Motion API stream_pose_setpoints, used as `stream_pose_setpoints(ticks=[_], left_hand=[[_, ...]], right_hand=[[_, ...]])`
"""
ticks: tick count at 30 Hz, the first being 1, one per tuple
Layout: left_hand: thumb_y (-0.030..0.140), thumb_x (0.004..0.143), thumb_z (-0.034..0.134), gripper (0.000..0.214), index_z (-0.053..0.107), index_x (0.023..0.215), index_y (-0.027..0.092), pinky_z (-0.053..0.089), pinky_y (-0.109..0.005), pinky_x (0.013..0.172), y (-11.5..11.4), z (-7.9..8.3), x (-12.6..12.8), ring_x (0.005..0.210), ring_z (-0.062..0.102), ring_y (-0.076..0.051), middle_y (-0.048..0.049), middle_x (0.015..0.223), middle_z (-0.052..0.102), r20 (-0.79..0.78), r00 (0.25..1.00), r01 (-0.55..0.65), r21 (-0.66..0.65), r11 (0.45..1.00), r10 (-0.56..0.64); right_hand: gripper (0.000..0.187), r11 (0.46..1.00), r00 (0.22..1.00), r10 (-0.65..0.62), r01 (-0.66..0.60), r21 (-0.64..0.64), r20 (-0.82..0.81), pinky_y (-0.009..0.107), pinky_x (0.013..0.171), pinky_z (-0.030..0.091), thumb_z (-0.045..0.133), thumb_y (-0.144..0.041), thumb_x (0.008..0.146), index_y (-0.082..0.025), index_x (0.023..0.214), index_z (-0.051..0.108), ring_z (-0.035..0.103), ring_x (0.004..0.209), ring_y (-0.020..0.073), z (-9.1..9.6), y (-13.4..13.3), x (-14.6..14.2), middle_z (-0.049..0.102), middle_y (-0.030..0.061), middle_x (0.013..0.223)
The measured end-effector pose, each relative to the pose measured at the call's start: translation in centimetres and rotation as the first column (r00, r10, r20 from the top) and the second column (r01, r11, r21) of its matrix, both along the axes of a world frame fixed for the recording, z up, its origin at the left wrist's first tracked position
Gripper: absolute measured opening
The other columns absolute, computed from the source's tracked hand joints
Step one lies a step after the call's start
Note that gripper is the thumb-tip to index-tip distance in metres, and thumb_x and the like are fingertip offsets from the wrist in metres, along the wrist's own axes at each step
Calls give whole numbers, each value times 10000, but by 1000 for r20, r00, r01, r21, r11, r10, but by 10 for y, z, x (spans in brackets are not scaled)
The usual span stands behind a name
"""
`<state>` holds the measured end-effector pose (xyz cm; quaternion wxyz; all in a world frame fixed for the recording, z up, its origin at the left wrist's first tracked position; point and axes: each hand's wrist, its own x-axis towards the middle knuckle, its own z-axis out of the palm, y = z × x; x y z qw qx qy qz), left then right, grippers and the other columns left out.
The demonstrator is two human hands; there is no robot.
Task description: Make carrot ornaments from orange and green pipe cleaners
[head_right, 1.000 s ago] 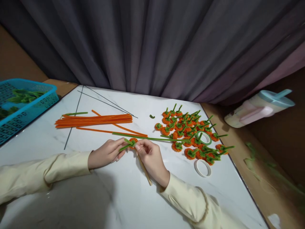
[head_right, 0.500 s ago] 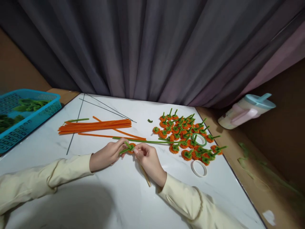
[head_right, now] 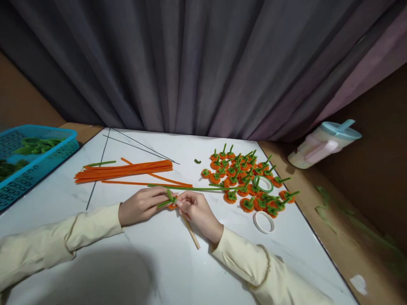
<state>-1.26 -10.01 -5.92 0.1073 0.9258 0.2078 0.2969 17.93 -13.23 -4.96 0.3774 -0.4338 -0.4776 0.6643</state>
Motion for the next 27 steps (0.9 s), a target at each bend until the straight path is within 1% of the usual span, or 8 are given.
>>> stream_pose_setpoints(ticks=[3, 6, 12, 15, 18, 21, 24, 27], left_hand=[[106, 879, 407, 200, 573, 989, 120, 502, -282, 752, 2, -4, -3, 888, 593, -178, -124, 977, 631, -19, 997, 72, 85, 994, -70], [71, 863, 388, 224, 556, 1007, 110, 511, -292, 721, 3, -5, -4, 857, 597, -183, -139, 950, 635, -2, 994, 104, 114, 988, -105], [63, 858, 369, 253, 535, 1045, 106, 530, -311, 701, 5, -3, -4, 855, 601, -194, -152, 935, 644, 24, 987, 156, 92, 984, -158], [78, 873, 349, 273, 526, 1077, 116, 539, -314, 715, 6, -5, -5, 881, 608, -194, -151, 940, 649, 30, 984, 172, 114, 978, -177], [89, 875, 366, 272, 510, 1105, 113, 544, -326, 729, 6, -8, -5, 897, 612, -201, -154, 933, 651, 36, 981, 182, 142, 973, -188], [62, 859, 373, 295, 491, 1127, 100, 546, -338, 735, 6, -10, -5, 909, 609, -210, -162, 938, 647, 30, 979, 197, 141, 970, -203], [46, 852, 340, 327, 484, 1139, 105, 544, -331, 730, 5, -9, -5, 914, 607, -203, -167, 955, 642, 33, 979, 194, 128, 973, -199], [56, 851, 334, 318, 504, 1112, 117, 537, -313, 724, 5, -8, -5, 906, 608, -194, -161, 969, 639, 20, 984, 174, 88, 981, -176]], right_hand=[[228, 999, 1000, 17, -18, -28, -15, 225, 422, 123, 630, -330, 676, -145, 644, 501, 232, 399, 44, 1, 0, 0, 360, -75, 457], [236, 999, 999, 37, -38, -32, -24, 222, 425, 130, 644, -335, 657, -145, 643, 505, 230, 407, 44, 1, -1, -1, 370, -74, 459], [269, 998, 998, 68, -68, 13, -11, 215, 445, 159, 646, -383, 684, -145, 662, 522, 276, 452, 58, -2, -2, 0, 402, -54, 503], [279, 997, 997, 76, -77, 25, 15, 210, 457, 181, 643, -389, 687, -143, 659, 515, 294, 471, 63, -3, -2, 1, 422, -41, 525], [274, 995, 995, 87, -88, 41, 39, 210, 470, 206, 635, -385, 689, -140, 666, 514, 322, 484, 68, -5, -1, 2, 448, -31, 543], [255, 994, 995, 86, -89, 68, 51, 210, 476, 224, 625, -370, 695, -145, 663, 510, 339, 489, 73, -4, -1, 2, 448, -34, 537], [244, 992, 995, 88, -93, 88, 55, 213, 484, 244, 619, -362, 698, -151, 651, 506, 358, 494, 78, -4, -1, 2, 458, -31, 539], [243, 992, 995, 80, -85, 92, 60, 212, 471, 232, 622, -363, 693, -153, 647, 509, 350, 485, 78, -3, -1, 2, 452, -33, 530]])
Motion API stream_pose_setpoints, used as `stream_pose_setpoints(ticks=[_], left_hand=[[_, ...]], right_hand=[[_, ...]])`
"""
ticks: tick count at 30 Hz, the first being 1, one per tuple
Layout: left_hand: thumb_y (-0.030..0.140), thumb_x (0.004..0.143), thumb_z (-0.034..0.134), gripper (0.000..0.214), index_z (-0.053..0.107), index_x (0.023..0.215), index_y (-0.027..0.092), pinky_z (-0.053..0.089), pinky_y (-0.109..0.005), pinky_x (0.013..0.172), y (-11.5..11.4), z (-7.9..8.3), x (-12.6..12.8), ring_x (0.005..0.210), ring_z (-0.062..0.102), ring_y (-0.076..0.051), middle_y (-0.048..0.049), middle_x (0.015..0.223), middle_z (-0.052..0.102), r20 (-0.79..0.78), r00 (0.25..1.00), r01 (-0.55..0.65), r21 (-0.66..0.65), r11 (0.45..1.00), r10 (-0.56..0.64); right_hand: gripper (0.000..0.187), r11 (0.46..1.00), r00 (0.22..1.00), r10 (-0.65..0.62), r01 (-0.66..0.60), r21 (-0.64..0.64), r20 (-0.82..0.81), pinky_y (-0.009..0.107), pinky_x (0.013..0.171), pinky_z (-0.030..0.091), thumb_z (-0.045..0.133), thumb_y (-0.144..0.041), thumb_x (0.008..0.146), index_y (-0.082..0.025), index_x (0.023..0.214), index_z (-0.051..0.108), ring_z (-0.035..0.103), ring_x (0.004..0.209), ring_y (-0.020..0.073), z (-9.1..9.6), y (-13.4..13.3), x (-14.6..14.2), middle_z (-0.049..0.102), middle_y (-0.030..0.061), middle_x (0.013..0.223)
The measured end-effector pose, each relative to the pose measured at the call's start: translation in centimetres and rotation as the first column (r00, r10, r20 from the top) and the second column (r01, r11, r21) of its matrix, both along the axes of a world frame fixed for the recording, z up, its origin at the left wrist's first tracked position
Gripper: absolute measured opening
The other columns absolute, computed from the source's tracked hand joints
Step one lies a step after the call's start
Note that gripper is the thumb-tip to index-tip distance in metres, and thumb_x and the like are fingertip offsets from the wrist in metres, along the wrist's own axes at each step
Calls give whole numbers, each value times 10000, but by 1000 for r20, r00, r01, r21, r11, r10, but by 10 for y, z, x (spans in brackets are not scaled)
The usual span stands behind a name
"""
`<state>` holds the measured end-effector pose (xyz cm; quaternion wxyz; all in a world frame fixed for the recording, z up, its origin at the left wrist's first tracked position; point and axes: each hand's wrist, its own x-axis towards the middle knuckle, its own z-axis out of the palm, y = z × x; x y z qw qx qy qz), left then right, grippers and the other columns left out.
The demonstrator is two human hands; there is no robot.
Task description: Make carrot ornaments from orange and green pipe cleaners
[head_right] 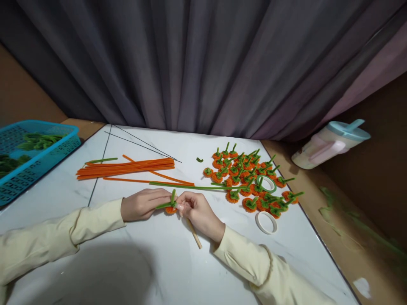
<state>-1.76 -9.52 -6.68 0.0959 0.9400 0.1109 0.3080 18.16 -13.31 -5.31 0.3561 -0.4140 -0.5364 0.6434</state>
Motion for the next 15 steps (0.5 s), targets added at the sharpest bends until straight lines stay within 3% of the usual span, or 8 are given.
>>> stream_pose_setpoints(ticks=[15], left_hand=[[94, 871, 373, 203, 508, 1022, 103, 511, -288, 701, 0, 2, 0, 842, 585, -188, -148, 915, 627, -45, 999, -22, 12, 1000, 22]], right_hand=[[203, 991, 1000, -12, 10, -136, -21, 208, 420, 143, 616, -310, 666, -136, 641, 516, 254, 420, 43, 5, 0, -2, 410, -58, 479]])
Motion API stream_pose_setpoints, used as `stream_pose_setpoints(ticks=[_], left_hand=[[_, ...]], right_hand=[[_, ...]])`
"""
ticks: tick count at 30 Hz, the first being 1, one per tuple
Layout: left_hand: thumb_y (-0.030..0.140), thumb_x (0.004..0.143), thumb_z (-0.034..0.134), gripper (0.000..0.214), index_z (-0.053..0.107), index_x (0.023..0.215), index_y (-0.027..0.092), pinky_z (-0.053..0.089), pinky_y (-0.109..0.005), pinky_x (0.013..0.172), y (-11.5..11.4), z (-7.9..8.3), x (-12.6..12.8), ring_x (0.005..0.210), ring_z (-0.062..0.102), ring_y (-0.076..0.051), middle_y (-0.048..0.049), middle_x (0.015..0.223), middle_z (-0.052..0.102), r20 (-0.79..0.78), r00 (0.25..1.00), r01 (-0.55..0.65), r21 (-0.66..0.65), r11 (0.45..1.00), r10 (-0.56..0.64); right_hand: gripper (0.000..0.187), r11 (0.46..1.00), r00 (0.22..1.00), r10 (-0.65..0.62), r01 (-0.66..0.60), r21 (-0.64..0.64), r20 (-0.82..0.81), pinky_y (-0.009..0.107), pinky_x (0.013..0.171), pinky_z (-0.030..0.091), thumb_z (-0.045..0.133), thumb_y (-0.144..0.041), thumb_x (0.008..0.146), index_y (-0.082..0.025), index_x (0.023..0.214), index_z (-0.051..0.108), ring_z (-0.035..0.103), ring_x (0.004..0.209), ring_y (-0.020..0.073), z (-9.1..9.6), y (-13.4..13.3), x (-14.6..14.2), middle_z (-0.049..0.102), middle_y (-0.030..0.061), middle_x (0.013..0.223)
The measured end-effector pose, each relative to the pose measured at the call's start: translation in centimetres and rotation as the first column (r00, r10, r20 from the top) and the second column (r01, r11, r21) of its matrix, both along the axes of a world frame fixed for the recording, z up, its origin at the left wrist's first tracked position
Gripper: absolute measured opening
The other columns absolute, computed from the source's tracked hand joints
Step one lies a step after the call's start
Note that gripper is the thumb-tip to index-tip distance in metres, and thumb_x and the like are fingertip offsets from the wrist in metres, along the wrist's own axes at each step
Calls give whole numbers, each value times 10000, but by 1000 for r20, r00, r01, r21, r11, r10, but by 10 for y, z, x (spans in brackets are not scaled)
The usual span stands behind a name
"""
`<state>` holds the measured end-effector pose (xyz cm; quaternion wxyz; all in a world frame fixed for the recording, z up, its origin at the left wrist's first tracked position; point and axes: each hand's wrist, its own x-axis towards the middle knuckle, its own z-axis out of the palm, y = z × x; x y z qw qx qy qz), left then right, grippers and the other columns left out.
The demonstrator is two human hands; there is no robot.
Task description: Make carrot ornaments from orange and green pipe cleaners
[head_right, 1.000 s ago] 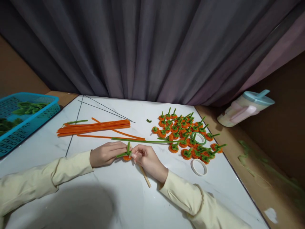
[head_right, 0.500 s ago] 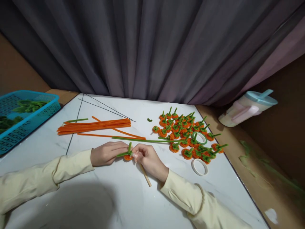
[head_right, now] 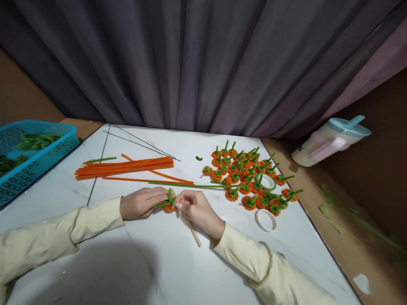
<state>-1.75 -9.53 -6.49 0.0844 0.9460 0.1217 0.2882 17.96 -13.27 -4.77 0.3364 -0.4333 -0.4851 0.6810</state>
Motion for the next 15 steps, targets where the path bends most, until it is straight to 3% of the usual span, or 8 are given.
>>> stream_pose_setpoints(ticks=[10, 15], left_hand=[[72, 870, 366, 219, 511, 1033, 88, 513, -289, 702, 0, -2, 0, 856, 595, -199, -149, 904, 641, -6, 1000, 18, 66, 998, -17], [119, 889, 397, 201, 527, 1041, 97, 511, -285, 717, -1, -1, 0, 856, 599, -191, -147, 926, 639, -21, 1000, 0, -44, 999, -1]], right_hand=[[123, 997, 998, 19, -14, -75, 62, 195, 362, 146, 582, -242, 632, -140, 606, 518, 258, 346, 35, 6, 1, 0, 412, -65, 426], [131, 997, 997, 32, -27, -71, 65, 197, 361, 148, 586, -248, 642, -137, 616, 522, 266, 349, 34, 4, 2, 2, 451, -47, 460]])
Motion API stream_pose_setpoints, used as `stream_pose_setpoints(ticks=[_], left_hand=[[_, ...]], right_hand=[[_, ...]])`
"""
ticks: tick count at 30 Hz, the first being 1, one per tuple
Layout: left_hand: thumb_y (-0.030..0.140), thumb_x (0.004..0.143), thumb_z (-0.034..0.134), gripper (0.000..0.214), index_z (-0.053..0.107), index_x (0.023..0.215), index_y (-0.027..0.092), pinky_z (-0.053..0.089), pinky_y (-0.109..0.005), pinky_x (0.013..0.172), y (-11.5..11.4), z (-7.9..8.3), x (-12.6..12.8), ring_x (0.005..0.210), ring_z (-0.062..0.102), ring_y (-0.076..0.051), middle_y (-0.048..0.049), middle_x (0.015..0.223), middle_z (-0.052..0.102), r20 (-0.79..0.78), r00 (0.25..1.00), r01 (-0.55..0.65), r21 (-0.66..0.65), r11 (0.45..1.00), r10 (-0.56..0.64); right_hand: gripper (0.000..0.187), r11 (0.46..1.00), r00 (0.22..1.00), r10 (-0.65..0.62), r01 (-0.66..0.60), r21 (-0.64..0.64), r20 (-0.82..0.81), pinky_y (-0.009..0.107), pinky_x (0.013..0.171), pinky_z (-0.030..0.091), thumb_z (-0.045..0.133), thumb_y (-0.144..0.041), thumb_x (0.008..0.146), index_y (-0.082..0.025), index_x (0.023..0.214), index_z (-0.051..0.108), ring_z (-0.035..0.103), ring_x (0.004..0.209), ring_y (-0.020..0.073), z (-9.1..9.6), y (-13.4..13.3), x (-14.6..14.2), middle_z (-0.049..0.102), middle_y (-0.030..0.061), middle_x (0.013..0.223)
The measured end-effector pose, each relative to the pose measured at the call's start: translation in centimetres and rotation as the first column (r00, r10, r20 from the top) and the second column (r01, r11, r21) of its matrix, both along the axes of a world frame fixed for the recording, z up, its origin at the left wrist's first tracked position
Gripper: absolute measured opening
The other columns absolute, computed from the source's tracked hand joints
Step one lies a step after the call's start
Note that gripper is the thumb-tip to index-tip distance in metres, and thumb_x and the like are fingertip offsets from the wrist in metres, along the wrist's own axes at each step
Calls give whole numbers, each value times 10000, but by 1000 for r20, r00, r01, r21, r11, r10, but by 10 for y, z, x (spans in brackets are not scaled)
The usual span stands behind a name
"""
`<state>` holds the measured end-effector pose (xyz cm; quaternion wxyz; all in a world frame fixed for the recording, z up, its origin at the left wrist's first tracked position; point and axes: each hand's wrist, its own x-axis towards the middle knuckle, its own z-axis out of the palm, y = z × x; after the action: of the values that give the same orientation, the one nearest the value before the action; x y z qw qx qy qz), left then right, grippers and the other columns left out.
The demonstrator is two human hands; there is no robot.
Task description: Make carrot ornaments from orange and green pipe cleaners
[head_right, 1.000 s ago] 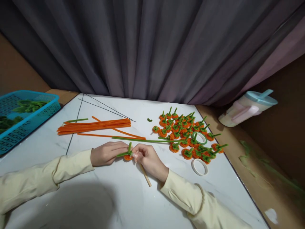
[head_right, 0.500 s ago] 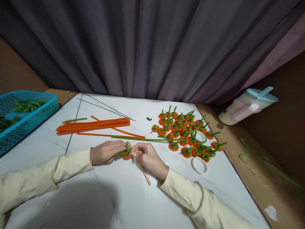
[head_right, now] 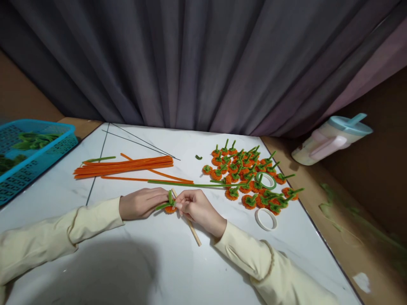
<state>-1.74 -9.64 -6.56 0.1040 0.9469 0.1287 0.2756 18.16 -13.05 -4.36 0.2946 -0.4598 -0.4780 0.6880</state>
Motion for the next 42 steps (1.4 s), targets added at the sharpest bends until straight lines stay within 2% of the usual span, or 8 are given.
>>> stream_pose_setpoints(ticks=[5, 11, 14, 16, 20, 23, 29, 42], left_hand=[[121, 869, 455, 276, 506, 1140, 115, 505, -286, 805, 1, 4, -1, 932, 591, -179, -141, 1022, 628, 51, 999, 10, -192, 981, -1], [101, 848, 474, 278, 566, 1110, 111, 495, -329, 861, 1, 0, -1, 989, 588, -206, -165, 1033, 637, 100, 994, 54, -204, 977, -34], [127, 840, 495, 270, 593, 1091, 123, 499, -326, 854, -1, 3, 0, 986, 594, -207, -160, 1048, 634, 127, 992, 57, -409, 911, -5], [177, 838, 511, 280, 589, 1103, 130, 517, -314, 818, -1, 7, 1, 973, 607, -208, -152, 1075, 625, 142, 987, 44, -669, 742, 69], [322, 852, 503, 317, 583, 1081, 117, 547, -295, 688, 0, 14, 6, 820, 661, -203, -121, 933, 663, 61, 974, 18, -981, 194, 219], [380, 814, 568, 360, 578, 1052, 111, 542, -276, 622, -2, 14, 10, 704, 669, -186, -85, 793, 666, 50, 971, 44, -999, 30, 234], [381, 753, 646, 423, 543, 1073, 124, 546, -269, 579, -3, 12, 11, 626, 664, -169, -41, 712, 653, 89, 945, 95, -995, -5, 315], [353, 739, 660, 291, 546, 888, 131, 543, -275, 662, -10, 10, 16, 632, 641, -128, -3, 717, 620, 148, 909, 127, -989, 79, 390]], right_hand=[[199, 984, 999, -28, 35, 174, -43, 202, 404, 188, 601, -318, 696, -143, 645, 521, 290, 407, 48, -7, -2, 1, 425, -51, 478], [186, 952, 1000, -24, 21, 306, 4, 213, 465, 259, 580, -304, 727, -140, 656, 527, 374, 494, 78, -14, -2, 2, 467, -20, 546], [181, 947, 1000, -9, 7, 321, 4, 216, 474, 269, 572, -299, 741, -141, 665, 526, 378, 496, 79, -15, -2, 3, 473, -19, 551], [184, 946, 1000, -9, 11, 325, -8, 216, 473, 274, 567, -304, 753, -146, 670, 522, 372, 487, 79, -15, -1, 4, 454, -30, 537], [203, 931, 999, -44, 41, 363, -2, 216, 486, 291, 570, -321, 766, -152, 672, 510, 377, 504, 83, -16, -2, 4, 436, -33, 549], [222, 914, 999, -37, 28, 405, 15, 213, 485, 298, 567, -345, 785, -148, 695, 521, 386, 514, 82, -15, -3, 3, 463, -22, 583], [237, 938, 998, -17, 38, 343, -65, 192, 403, 245, 517, -392, 858, -160, 816, 492, 339, 403, 50, -14, -5, 2, 459, -50, 552], [301, 951, 999, -34, 45, 306, -40, 180, 367, 236, 528, -462, 840, -174, 795, 453, 314, 354, 42, -13, -4, 0, 458, -72, 498]])
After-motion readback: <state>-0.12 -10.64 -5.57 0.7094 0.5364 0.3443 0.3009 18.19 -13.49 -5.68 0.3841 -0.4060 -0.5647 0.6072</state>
